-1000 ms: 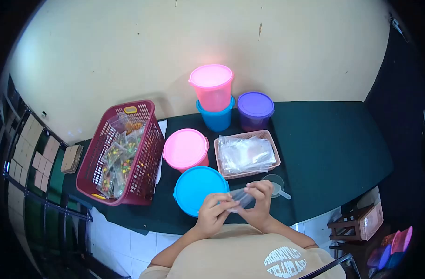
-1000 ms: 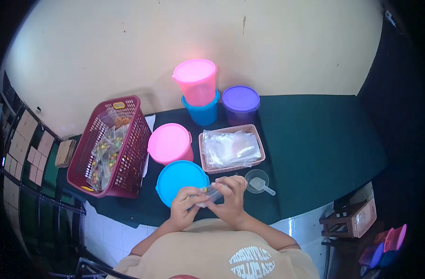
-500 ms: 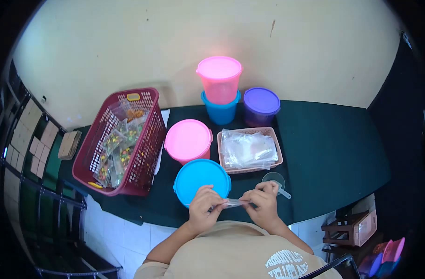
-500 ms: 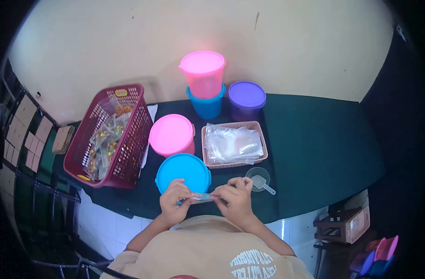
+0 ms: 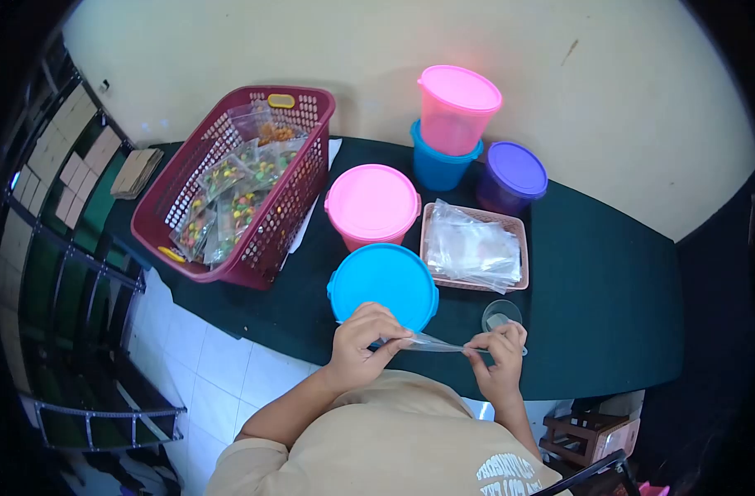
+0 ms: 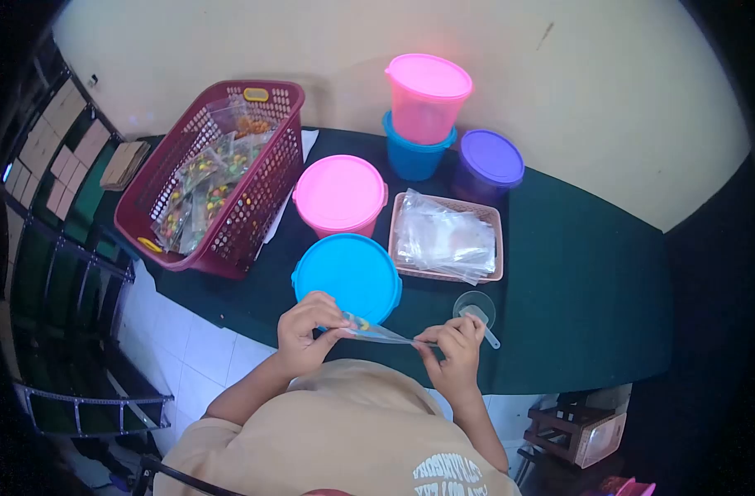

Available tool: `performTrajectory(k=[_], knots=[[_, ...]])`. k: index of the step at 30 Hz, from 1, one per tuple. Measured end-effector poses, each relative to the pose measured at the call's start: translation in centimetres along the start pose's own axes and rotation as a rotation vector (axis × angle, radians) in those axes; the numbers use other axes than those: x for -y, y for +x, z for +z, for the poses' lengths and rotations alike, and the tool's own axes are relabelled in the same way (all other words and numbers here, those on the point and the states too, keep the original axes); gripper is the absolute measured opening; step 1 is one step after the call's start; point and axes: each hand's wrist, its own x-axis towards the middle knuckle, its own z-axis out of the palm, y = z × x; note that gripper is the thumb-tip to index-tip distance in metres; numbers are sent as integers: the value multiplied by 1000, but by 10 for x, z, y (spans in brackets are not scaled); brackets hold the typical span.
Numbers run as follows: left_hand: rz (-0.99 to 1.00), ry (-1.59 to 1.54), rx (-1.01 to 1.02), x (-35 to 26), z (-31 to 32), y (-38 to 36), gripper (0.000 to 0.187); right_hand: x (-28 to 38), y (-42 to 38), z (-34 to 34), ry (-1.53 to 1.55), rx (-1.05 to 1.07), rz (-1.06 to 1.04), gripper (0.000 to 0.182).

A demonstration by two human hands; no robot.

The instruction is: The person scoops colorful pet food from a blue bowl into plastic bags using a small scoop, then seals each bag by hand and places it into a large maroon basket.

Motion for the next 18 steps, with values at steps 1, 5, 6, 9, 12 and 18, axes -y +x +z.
performTrajectory(k=[1, 5, 6, 9, 12, 18], knots=[[-43, -86, -30, 3, -2, -4, 9, 2, -2, 2, -6, 10, 11, 15], [-290, -789, -399, 6, -20, 7, 10, 0, -7, 17, 258, -71, 43, 36], [-335, -920, -396, 4, -30, 13, 11, 12, -4, 26, 498, -86, 131, 53], [-568, -1103, -399, 4, -41, 22, 8, 33, -6, 53, 823, 72, 298, 87], [-672, -1171, -298, 15, -50, 20, 11, 50, -1, 85, 492, 409, 465, 73], [-666, -1082, -159, 38, -130, 5, 39, 49, 22, 86, 1452, -786, 816, 32]])
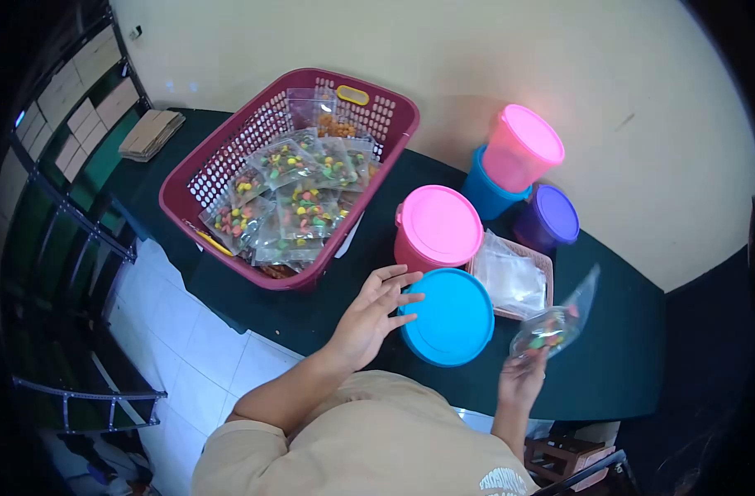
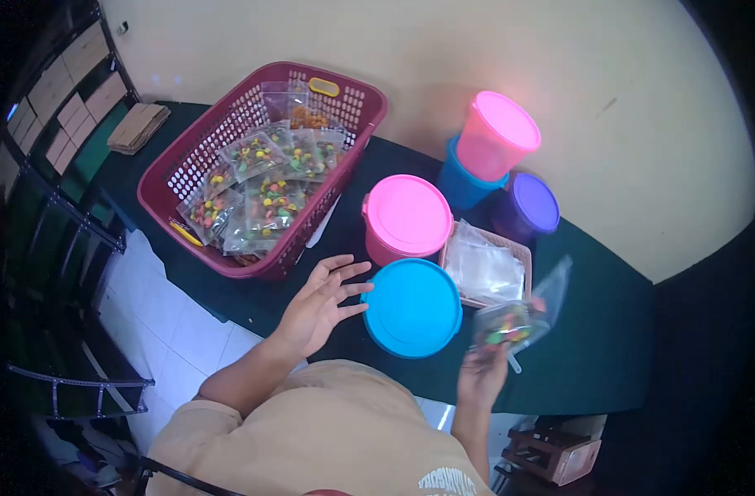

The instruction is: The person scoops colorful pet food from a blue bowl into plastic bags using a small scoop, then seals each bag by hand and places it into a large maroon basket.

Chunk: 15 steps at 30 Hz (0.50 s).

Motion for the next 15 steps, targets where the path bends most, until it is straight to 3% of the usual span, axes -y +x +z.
performTrajectory(k=[1, 3, 4, 6, 8, 10, 11, 12, 13, 15], knots=[[-39, 51, 40, -7, -16, -1, 44, 4, 1, 13, 86, 29, -17, 25], [-64, 77, 46, -18, -34, -4, 48, -22, -9, -5, -35, 50, 142, 25], [-158, 119, 79, -21, -40, -5, 53, -39, -23, -9, -279, 292, 234, 20], [-367, 207, 121, -31, -44, -6, 66, -63, -48, 11, -185, 198, 279, 24], [-400, 266, 170, -37, -42, -10, 67, -76, -49, 23, -90, 148, 269, 27], [-424, 286, 180, -47, -45, -14, 67, -86, -49, 41, -331, 210, 244, 45], [-414, 289, 215, -54, -46, -14, 66, -91, -53, 51, -315, 205, 234, 45], [-405, 292, 253, -60, -48, -13, 66, -92, -67, 83, -520, 342, 295, 43], [-290, 387, 280, -63, -56, -9, 63, -95, -73, 113, -726, 479, 352, 41], [-24, 361, 223, -83, -69, -3, 55, -104, -66, 160, -708, 584, 292, 48]])
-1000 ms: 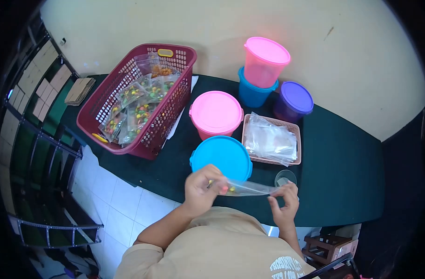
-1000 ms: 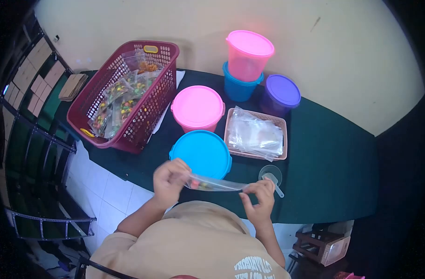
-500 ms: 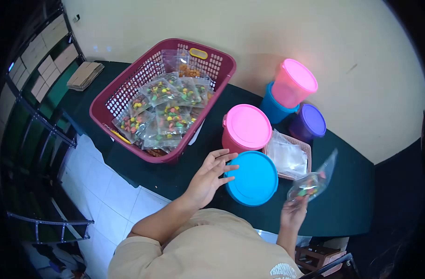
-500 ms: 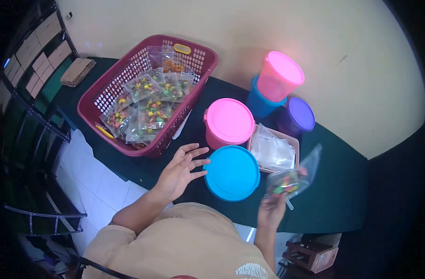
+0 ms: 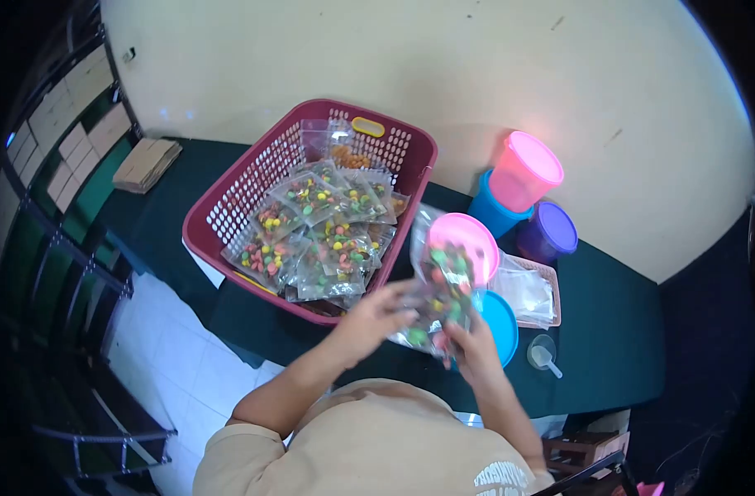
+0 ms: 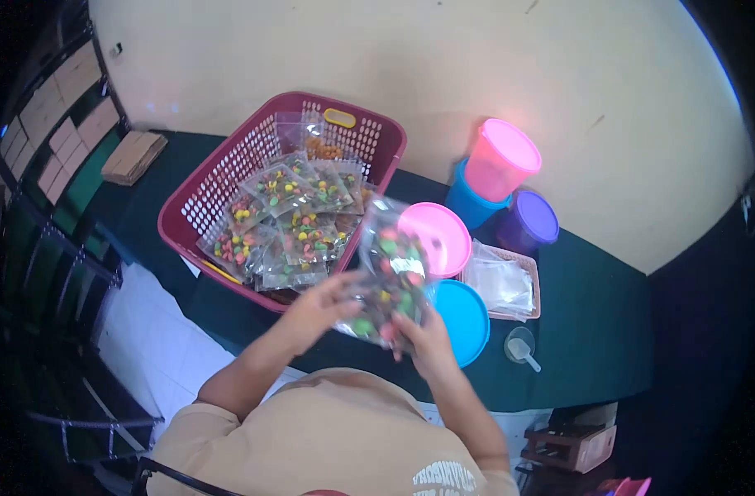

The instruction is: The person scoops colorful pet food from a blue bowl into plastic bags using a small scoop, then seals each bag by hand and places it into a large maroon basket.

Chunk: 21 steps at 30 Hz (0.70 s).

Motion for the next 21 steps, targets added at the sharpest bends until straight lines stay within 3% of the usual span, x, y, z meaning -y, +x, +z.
performTrajectory(k=[2, 4, 6, 7, 9, 10, 11, 13, 15, 16, 18, 19, 21], knots=[[-60, 15, -196, -46, -11, 1, 56, 27, 48, 18, 41, 251, -35, 55], [60, 30, -217, -72, -43, 14, 58, 50, 95, 51, 38, 310, -90, 65], [128, 25, -259, -100, -75, 27, 62, 43, 146, 71, 117, 121, -66, 71], [127, 48, -242, -101, -86, 27, 62, 45, 148, 70, 113, 123, -50, 71], [461, 369, -642, -93, -100, 21, 65, 31, 130, 54, 60, 21, -242, 67], [535, 369, -628, -90, -89, 8, 66, 13, 120, 38, 40, 1, -342, 59], [467, 441, -648, -90, -74, -11, 62, -9, 106, 18, 16, -21, -434, 52], [576, 481, -575, -50, -79, -31, 53, -42, 55, -15, 59, -136, -461, 34], [523, 495, -611, -19, -71, -44, 39, -88, 18, -53, 62, -422, -413, 20], [495, 487, -579, -6, -69, -48, 39, -108, -2, -69, 57, -494, -444, 17], [666, 584, -492, 14, -63, -46, 27, -142, -32, -85, 53, -605, -482, 14], [650, 577, -458, 16, -56, -38, 27, -157, -44, -88, -14, -638, -446, 13], [752, 573, -302, 14, -38, -25, 19, -180, -59, -96, -137, -601, -391, 11]])
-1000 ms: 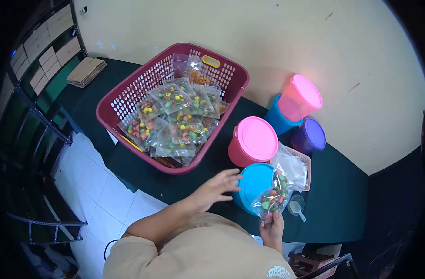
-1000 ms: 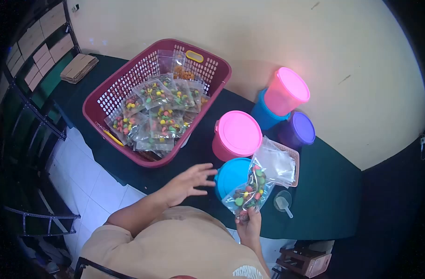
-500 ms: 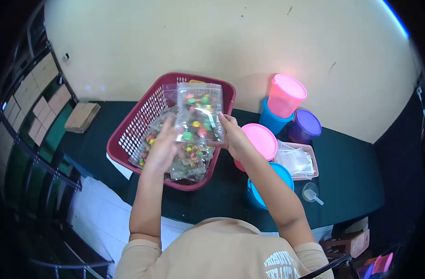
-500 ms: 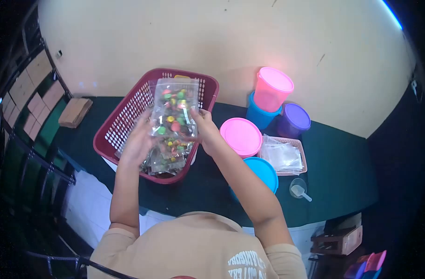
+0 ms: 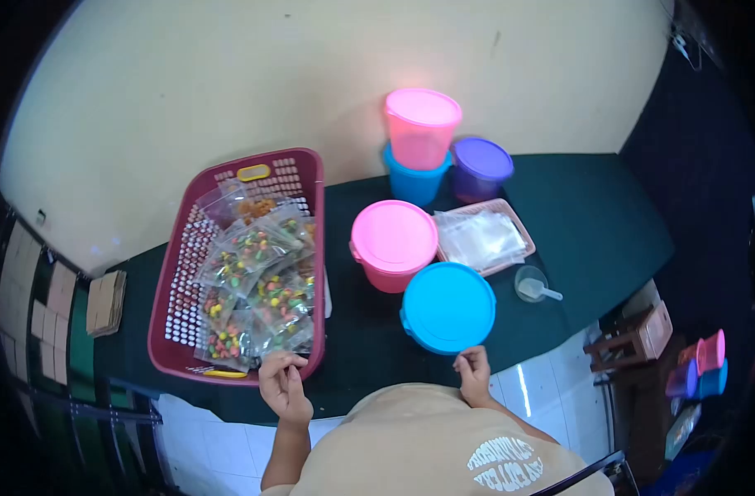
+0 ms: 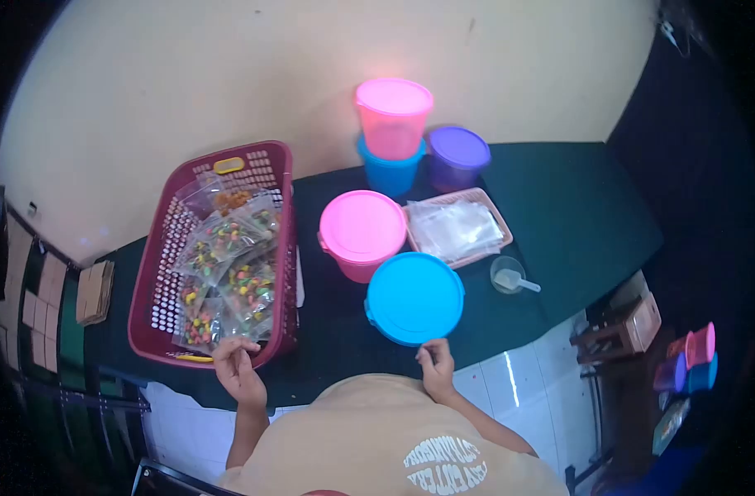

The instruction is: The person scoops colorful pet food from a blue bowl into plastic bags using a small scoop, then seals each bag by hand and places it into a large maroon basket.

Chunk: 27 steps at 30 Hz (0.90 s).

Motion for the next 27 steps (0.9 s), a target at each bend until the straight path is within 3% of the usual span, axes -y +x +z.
performTrajectory(k=[1, 3, 7, 9, 10, 13, 15, 17, 19, 27], knots=[[-11, -10, 22, -2, 9, 5, 19, -7, -2, -6, -26, 23, 31, 11], [113, -50, 87, -2, 31, 17, 19, -14, 2, -16, -155, 29, -142, 10], [176, -91, 152, 0, 74, 24, 19, -5, 12, -41, -151, -4, -151, 11], [139, -114, 176, -1, 96, 18, 18, -7, 25, -58, -198, -268, -267, 13], [106, -135, 189, -2, 108, 15, 18, -3, 37, -66, -23, -396, -258, 16], [-48, -176, 260, -13, 137, 6, 15, 9, 83, -101, -102, -492, -337, 17], [-80, -177, 237, -15, 159, 1, 15, 5, 123, -120, -223, -308, -173, 24], [-114, -170, 223, -20, 178, -7, 14, -11, 170, -130, -606, -61, -209, 32], [-133, -112, 245, -26, 198, -14, 13, -19, 204, -121, -938, 37, -196, 36], [-204, -87, 103, -40, 243, -49, 7, -62, 267, -116, -1190, 278, -286, 38]])
